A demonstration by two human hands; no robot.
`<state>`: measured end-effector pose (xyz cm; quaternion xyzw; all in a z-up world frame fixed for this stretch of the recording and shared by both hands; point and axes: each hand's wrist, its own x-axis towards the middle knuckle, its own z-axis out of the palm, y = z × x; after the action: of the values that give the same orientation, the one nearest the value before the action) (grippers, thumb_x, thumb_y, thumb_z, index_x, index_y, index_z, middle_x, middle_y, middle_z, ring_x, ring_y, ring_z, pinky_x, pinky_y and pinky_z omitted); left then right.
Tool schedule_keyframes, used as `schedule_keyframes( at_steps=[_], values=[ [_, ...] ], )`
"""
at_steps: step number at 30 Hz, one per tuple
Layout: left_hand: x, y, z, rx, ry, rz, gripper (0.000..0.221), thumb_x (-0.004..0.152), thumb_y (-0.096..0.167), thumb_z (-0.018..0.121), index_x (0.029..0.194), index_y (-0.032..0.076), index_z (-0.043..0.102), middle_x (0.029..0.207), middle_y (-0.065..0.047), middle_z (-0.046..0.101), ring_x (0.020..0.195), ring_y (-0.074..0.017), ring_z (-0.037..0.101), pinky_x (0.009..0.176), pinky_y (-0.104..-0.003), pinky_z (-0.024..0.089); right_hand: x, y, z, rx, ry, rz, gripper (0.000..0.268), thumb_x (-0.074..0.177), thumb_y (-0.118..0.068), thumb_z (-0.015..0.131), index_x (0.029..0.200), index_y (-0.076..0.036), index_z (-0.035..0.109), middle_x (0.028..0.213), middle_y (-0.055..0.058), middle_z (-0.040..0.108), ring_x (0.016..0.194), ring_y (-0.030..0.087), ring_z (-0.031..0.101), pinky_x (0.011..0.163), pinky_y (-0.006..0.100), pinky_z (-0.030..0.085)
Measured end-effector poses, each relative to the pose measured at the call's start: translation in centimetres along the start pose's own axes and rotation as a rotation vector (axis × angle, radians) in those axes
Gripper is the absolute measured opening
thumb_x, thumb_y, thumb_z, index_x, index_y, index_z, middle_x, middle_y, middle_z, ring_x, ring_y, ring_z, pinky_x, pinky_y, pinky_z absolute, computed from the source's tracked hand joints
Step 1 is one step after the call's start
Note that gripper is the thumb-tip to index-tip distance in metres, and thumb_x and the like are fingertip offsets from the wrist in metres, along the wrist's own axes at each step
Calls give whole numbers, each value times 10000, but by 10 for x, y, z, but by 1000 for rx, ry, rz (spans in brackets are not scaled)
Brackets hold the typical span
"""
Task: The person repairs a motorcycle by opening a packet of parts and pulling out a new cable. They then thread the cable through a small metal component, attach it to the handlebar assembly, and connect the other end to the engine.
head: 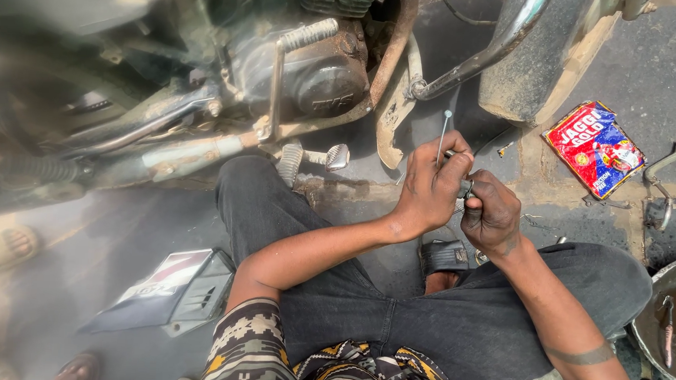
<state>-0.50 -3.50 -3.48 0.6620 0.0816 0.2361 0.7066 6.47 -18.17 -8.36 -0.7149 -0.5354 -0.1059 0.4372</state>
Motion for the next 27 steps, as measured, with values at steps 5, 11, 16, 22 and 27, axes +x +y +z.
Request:
schedule_keyframes(
  at_steps=[5,11,16,22,27],
  values=[
    [6,5,-2,18,22,32,228,987,174,496,855,-7,535,670,-66,543,527,-106,531,506,-311,409,-11,7,13,79,-26,161,383,1139,-341,415,1012,1,532,838,101,579,665,189,576,585,333,441],
    [30,0,-12,71,-39,-21,283,1011,259,520,867,18,552,635,-54,524,545,-126,551,545,-335,446,2,6,10,190,-112,226,380,1163,-342,395,1074,10,505,815,47,557,703,129,577,630,281,459],
    [34,7,-13,156,-95,-90,510,1083,472,397,860,54,588,720,-81,503,713,-177,494,687,-378,430,11,-10,8,377,-35,338,431,964,-82,701,1263,-15,398,1041,96,529,881,123,579,728,271,536],
    [27,17,-5,65,-209,23,603,1132,598,282,1220,47,512,1135,-147,543,1092,-231,528,1026,-380,454,85,-76,-25,110,70,88,666,854,112,634,1398,9,263,1198,184,608,1064,246,654,864,356,551],
    [20,-8,9,-181,-383,139,941,960,760,373,1572,61,222,1470,-195,418,1317,-266,519,1124,-402,430,92,-74,-61,-131,53,132,484,951,68,729,1355,-51,491,1103,134,632,994,205,679,841,325,553]
  ],
)
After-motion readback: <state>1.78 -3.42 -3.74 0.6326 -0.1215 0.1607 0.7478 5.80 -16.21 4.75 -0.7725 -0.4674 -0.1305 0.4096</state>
